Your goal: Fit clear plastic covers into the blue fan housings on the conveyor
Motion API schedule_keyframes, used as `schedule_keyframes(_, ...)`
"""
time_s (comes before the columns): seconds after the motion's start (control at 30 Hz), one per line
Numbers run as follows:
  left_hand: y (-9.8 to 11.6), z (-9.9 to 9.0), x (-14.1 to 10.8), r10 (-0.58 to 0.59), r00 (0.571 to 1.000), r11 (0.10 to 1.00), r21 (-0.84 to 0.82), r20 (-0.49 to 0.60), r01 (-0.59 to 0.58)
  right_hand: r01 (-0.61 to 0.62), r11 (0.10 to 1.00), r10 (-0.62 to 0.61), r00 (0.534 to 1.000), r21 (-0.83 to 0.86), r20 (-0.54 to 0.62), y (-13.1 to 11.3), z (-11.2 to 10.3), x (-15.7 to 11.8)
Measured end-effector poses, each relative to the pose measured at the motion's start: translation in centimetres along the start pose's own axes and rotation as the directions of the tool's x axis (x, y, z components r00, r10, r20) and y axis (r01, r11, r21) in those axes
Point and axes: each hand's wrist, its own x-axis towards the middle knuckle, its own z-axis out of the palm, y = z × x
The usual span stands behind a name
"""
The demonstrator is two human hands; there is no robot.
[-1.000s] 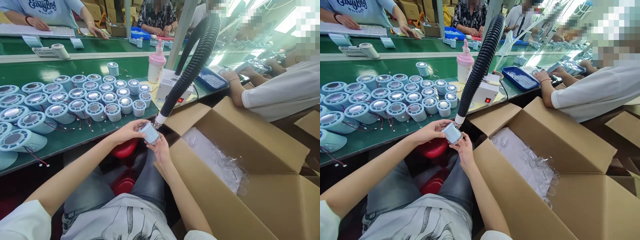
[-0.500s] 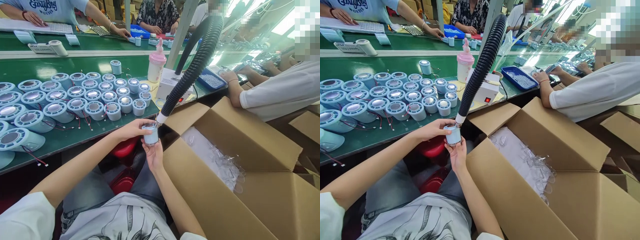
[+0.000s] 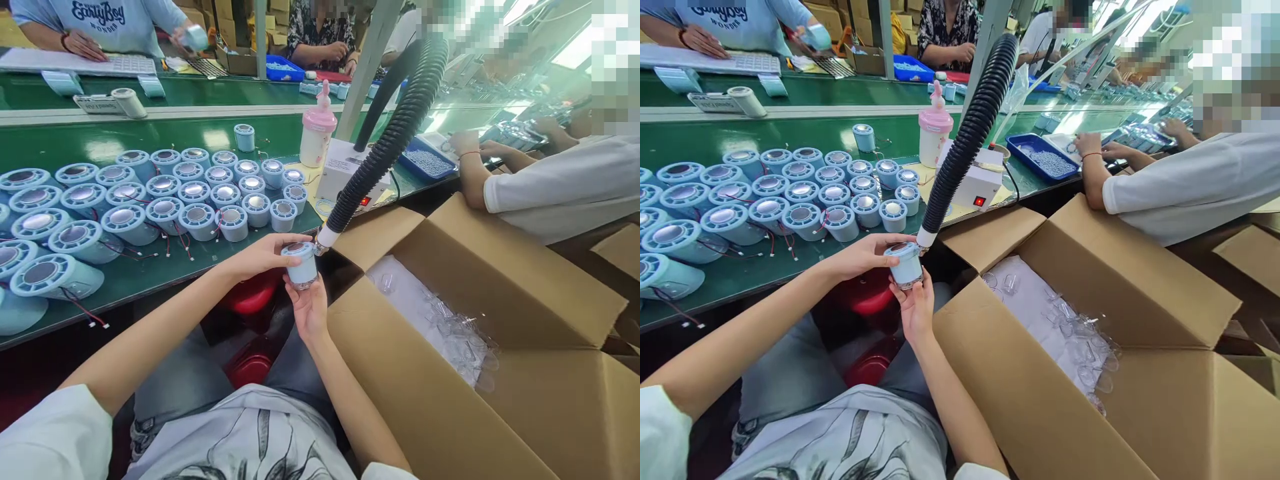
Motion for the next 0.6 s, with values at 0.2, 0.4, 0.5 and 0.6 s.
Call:
schedule_keyframes(0.2,0.0,0.1,0.1,0.011,1.000,1.000,-0.027,0.005,-0.011,0.014,1.000,-0.014,1.000,-0.026,0.008,-0.2,-0.1,0.0)
schedule_keyframes(0.4,-0.7,-0.4,-0.3,0.019,1.000,0.999,-0.031,0.018,-0.018,0.035,0.994,-0.033,0.999,-0.102,0.017,-0.2,-0.5,0.1)
schedule_keyframes(0.5,-1.3,-0.8,-0.9,0.011,1.000,0.999,-0.052,0.019,-0.010,0.062,0.986,-0.057,0.998,-0.156,0.037,-0.4,-0.9,0.1)
schedule_keyframes(0.6,-1.5,-1.1,-1.8,0.010,0.999,0.996,-0.092,0.054,-0.005,0.104,0.969,-0.089,0.993,-0.224,0.077,-0.9,-1.3,0.1)
